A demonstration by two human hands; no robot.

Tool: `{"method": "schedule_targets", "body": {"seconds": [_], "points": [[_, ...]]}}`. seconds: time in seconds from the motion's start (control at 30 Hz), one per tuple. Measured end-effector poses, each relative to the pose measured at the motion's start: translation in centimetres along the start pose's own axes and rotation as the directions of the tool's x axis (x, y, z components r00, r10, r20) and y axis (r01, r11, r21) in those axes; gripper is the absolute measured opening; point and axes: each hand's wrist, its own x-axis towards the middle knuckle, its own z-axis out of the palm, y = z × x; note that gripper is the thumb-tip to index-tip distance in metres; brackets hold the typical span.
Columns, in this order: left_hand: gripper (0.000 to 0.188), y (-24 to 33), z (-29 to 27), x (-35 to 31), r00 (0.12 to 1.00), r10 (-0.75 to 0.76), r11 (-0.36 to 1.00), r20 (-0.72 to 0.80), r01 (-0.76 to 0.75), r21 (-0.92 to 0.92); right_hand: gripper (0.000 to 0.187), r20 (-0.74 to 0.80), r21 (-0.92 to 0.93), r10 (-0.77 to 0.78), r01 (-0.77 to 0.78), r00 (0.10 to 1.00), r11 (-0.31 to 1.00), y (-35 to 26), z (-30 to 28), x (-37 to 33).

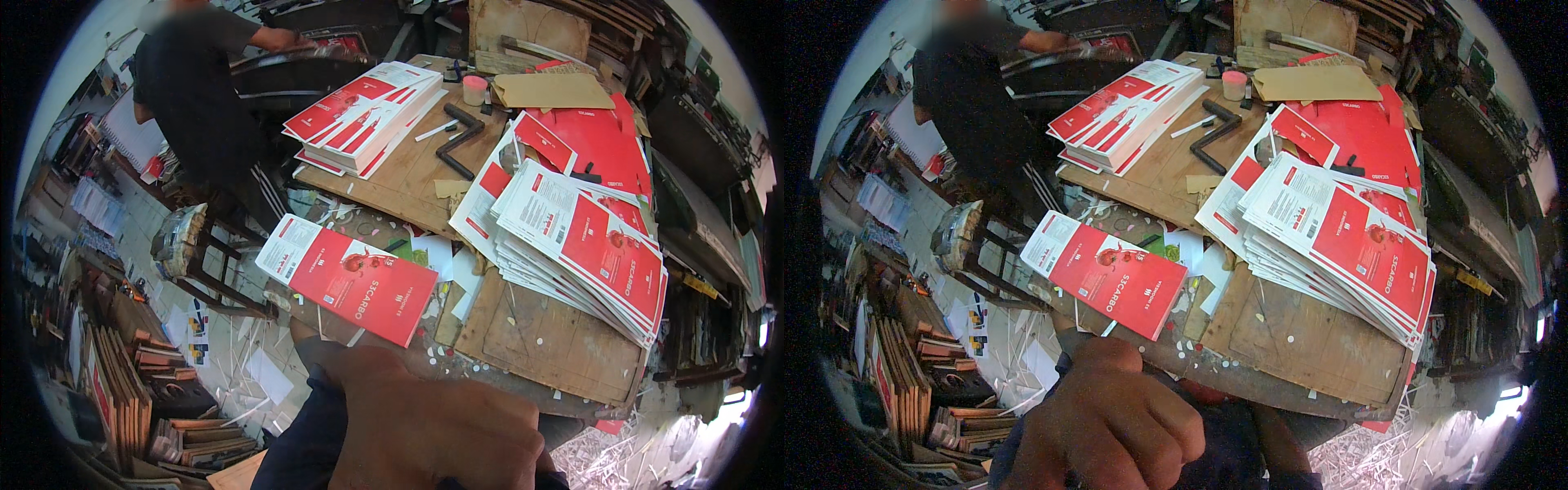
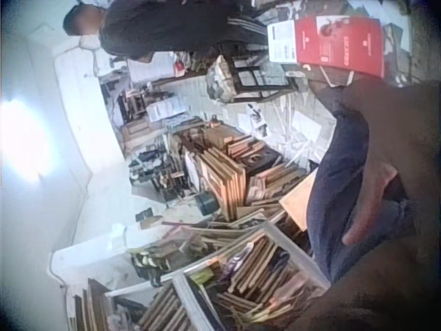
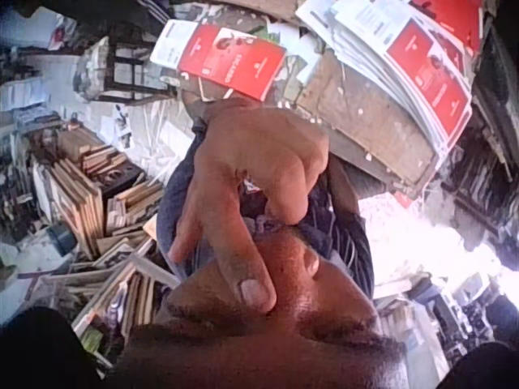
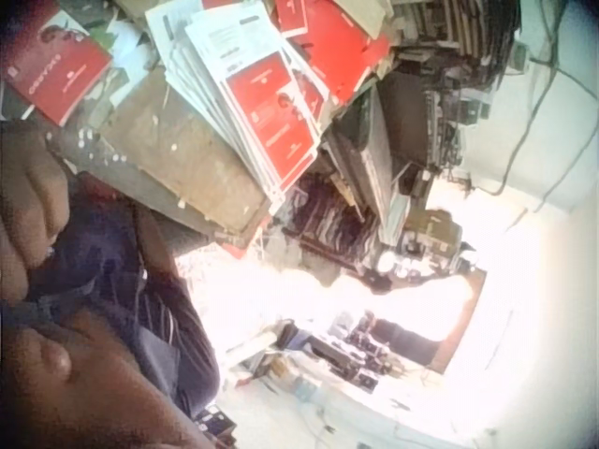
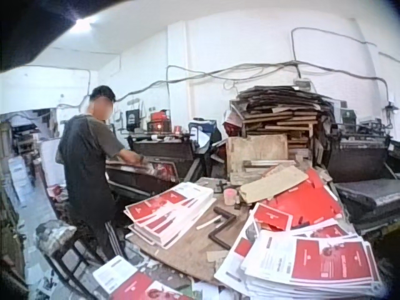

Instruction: The person pulls and peels away thin strips of waste paper from the edges of a stack of red and white printed cardboard sheets by hand. The person repeats this action on multiple sides of the stack, clearing the debris onto the floor.

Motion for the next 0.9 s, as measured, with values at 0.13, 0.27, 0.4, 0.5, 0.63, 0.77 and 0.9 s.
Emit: {"method": "schedule_targets", "body": {"seconds": [0.13, 0.27, 0.4, 0.5, 0.63, 0.77, 0.9], "points": [[0.048, -0.1, -0.2, 0.3, 0.998, 0.028, 0.993, -0.054, -0.021, 0.114, 0.044, -0.007, 0.004, 0.006, -0.006, 1.0, 1.0, 0.2, -0.4, -0.3], [0.045, 0.1, -0.4, 0.1, 0.998, 0.004, 0.994, -0.067, 0.004, 0.113, 0.044, -0.019, 0.016, 0.014, -0.014, 1.0, 1.0, 0.4, -0.8, -0.5], [0.044, -0.2, -0.1, -0.4, 0.996, -0.012, 0.99, -0.088, 0.025, 0.142, 0.044, -0.025, 0.022, 0.018, -0.018, 1.0, 1.0, 0.5, -1.0, -0.6], [0.043, -0.4, 0.4, -0.5, 0.995, -0.01, 0.984, -0.098, 0.027, 0.174, 0.044, -0.021, 0.021, 0.01, -0.01, 1.0, 1.0, 0.4, -1.0, -0.7], [0.043, -0.2, 0.3, -0.1, 0.995, -0.033, 0.99, -0.089, 0.045, 0.136, 0.043, -0.019, 0.01, -0.007, 0.007, 1.0, 1.0, 0.3, -1.0, -0.8], [0.042, 0.0, -0.7, 0.6, 0.995, -0.052, 0.992, -0.084, 0.061, 0.109, 0.043, -0.06, 0.021, 0.005, -0.003, 0.998, 1.0, 0.6, -1.3, -0.9], [0.04, -0.4, -0.5, 0.7, 0.99, -0.13, 0.985, 0.046, 0.124, 0.12, 0.043, -0.081, 0.019, 0.011, -0.009, 0.997, 1.0, 0.8, -1.8, -0.8]]}}
